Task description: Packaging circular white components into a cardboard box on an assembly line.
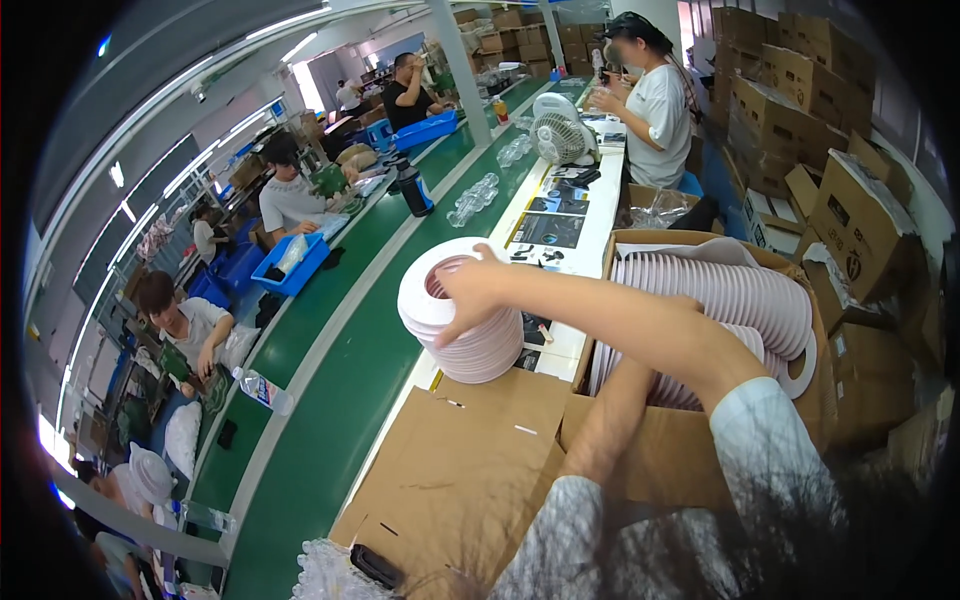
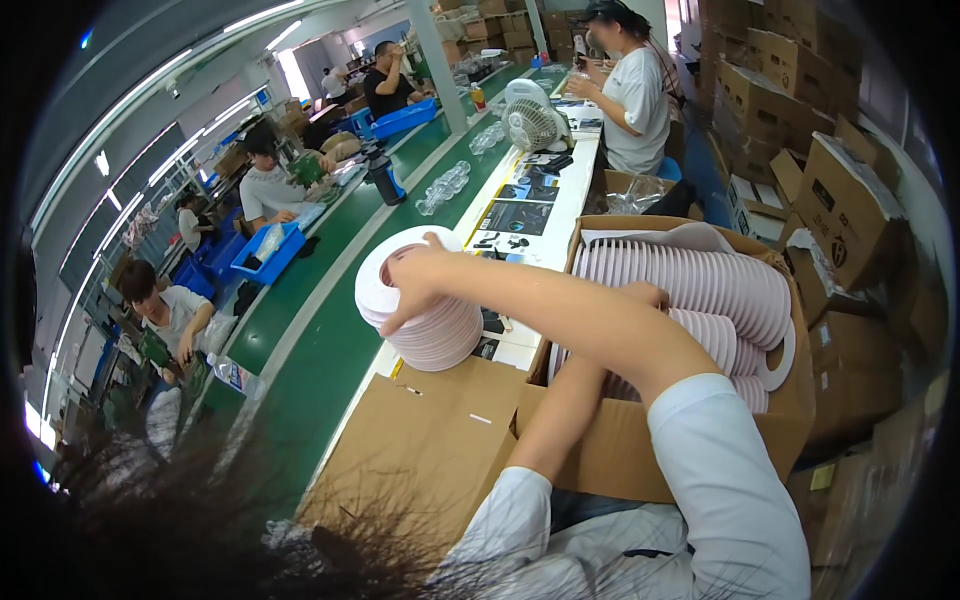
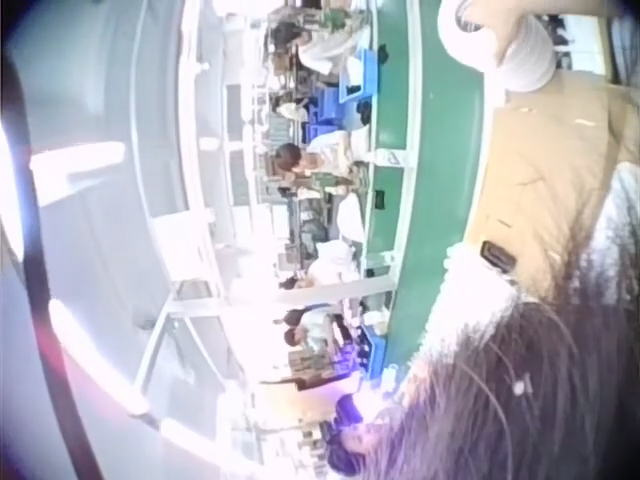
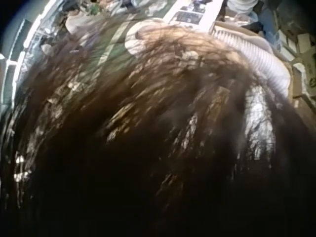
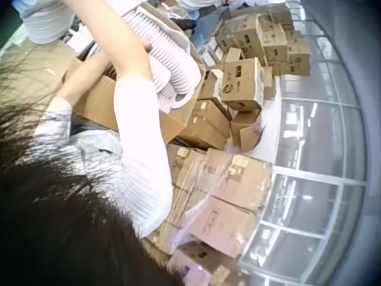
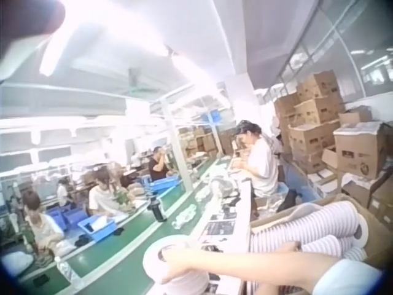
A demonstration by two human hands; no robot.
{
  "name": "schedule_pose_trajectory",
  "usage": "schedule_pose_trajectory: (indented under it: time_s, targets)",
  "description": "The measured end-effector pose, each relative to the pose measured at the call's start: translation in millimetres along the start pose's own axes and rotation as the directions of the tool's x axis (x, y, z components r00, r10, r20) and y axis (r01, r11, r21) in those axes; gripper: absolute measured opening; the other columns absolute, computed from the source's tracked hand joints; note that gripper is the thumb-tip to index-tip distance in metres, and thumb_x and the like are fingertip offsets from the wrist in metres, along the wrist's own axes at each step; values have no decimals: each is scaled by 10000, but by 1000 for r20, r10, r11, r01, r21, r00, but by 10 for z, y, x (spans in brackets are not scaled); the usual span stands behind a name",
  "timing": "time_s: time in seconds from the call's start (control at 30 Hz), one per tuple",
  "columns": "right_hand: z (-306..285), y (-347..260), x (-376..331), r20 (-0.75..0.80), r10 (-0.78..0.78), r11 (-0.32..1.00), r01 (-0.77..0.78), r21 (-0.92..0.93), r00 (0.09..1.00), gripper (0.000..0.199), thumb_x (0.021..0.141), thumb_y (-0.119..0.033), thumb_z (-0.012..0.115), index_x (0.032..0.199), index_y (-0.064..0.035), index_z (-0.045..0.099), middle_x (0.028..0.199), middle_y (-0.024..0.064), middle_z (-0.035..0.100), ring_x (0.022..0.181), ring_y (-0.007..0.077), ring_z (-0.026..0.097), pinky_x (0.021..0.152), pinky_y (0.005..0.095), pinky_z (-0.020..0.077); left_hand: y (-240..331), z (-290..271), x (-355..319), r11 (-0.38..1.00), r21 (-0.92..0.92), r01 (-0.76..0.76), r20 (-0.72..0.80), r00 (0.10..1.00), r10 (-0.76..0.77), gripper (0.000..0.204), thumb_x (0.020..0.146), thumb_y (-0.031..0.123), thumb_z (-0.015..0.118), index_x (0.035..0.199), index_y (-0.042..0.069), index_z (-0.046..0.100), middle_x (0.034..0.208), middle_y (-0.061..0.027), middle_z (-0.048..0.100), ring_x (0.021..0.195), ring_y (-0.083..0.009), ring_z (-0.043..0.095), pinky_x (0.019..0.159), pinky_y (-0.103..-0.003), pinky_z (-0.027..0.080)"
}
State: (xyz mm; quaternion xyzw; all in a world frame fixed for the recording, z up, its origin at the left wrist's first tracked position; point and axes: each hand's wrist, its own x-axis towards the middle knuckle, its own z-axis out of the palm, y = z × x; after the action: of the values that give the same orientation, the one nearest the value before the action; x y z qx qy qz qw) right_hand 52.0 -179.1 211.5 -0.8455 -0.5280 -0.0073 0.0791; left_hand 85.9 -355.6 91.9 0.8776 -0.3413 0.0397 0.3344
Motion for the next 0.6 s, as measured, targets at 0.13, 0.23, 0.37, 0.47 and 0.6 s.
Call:
schedule_pose_trajectory:
  time_s: [0.13,0.23,0.37,0.47,0.6]
  targets:
    - [16,-206,12,90,-4,999,8,-52,996,563,562,-439,820,945,-40,713,940,132,705,950,282,663,1019,566,314,-67,166,71,999,23,-40,51,998,39,183,787,175,617,877,49,715,858,-196,685,822,-385,647,771,-443,519]
    - [117,-264,105,35,9,999,-8,-39,999,466,561,-352,796,916,-60,721,910,124,706,931,271,666,960,542,384,-236,336,120,995,29,-94,6,996,94,189,773,174,606,867,48,711,831,-206,675,800,-394,643,749,-459,514]
    - [136,-339,133,1,-34,995,34,-89,999,406,532,-318,786,874,-106,732,872,104,711,912,276,670,936,573,389,-421,346,200,994,77,-81,82,994,75,184,759,192,595,823,44,683,808,-201,669,775,-398,639,720,-484,501]
    - [-11,5,-114,16,78,991,-75,-107,997,477,539,-425,812,882,-104,733,965,134,700,1005,302,635,1007,618,297,-373,499,352,991,47,-121,54,991,119,178,763,199,597,805,47,680,776,-204,660,749,-400,639,704,-483,499]
    - [-422,311,-951,-369,116,990,-138,-34,922,508,697,-523,710,1004,-120,691,962,158,649,1092,323,561,1049,577,259,-177,411,269,996,66,63,159,985,-73,248,767,217,634,919,37,710,842,-198,685,805,-355,668,739,-406,521]
